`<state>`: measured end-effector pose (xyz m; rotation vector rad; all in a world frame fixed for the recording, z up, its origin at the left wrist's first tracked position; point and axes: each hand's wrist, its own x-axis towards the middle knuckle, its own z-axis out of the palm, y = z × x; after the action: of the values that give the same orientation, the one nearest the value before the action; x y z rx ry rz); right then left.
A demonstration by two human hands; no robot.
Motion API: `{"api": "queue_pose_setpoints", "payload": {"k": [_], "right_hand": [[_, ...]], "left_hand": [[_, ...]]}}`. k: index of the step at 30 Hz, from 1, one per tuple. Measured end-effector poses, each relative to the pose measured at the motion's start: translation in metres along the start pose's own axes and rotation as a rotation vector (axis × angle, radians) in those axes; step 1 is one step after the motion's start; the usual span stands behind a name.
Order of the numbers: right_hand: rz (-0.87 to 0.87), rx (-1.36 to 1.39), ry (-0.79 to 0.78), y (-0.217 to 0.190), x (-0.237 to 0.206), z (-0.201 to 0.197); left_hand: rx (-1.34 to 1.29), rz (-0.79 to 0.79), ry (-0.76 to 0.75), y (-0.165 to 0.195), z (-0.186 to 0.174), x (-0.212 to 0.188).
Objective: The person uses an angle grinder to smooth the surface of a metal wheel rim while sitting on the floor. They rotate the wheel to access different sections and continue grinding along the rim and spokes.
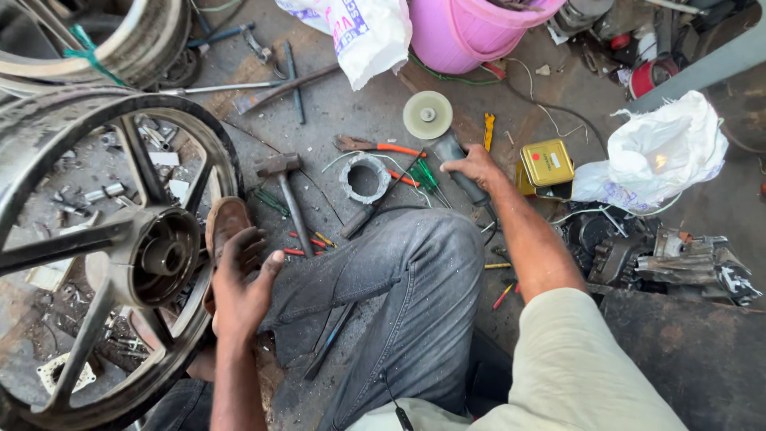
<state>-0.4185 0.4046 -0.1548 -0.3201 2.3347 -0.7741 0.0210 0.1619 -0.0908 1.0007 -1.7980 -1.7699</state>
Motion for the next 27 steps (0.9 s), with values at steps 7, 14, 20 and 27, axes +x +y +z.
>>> {"api": "queue_pose_setpoints", "payload": {"k": [7,14,20,27], "right_hand": [[-0.024,0.050,0.159,0.034,0.006,0.003],[-0.073,0.062,0.231,0.044,0.025,0.004],[-0.024,-0.299,0.311,0.048,0.024,0.009],[-0.117,-0.245,0.190,0.041,0.017,0.009]], "left_hand": [[0.171,0.084,-0.040,0.049,-0.006,-0.007],[0.431,0.206,0.016,0.123,-0.034,-0.044],[0.657,0.482,0.441,0.151,-0.104,-0.102],[1.059,0.252,0.556,0.125,-0.176,-0.101]]}}
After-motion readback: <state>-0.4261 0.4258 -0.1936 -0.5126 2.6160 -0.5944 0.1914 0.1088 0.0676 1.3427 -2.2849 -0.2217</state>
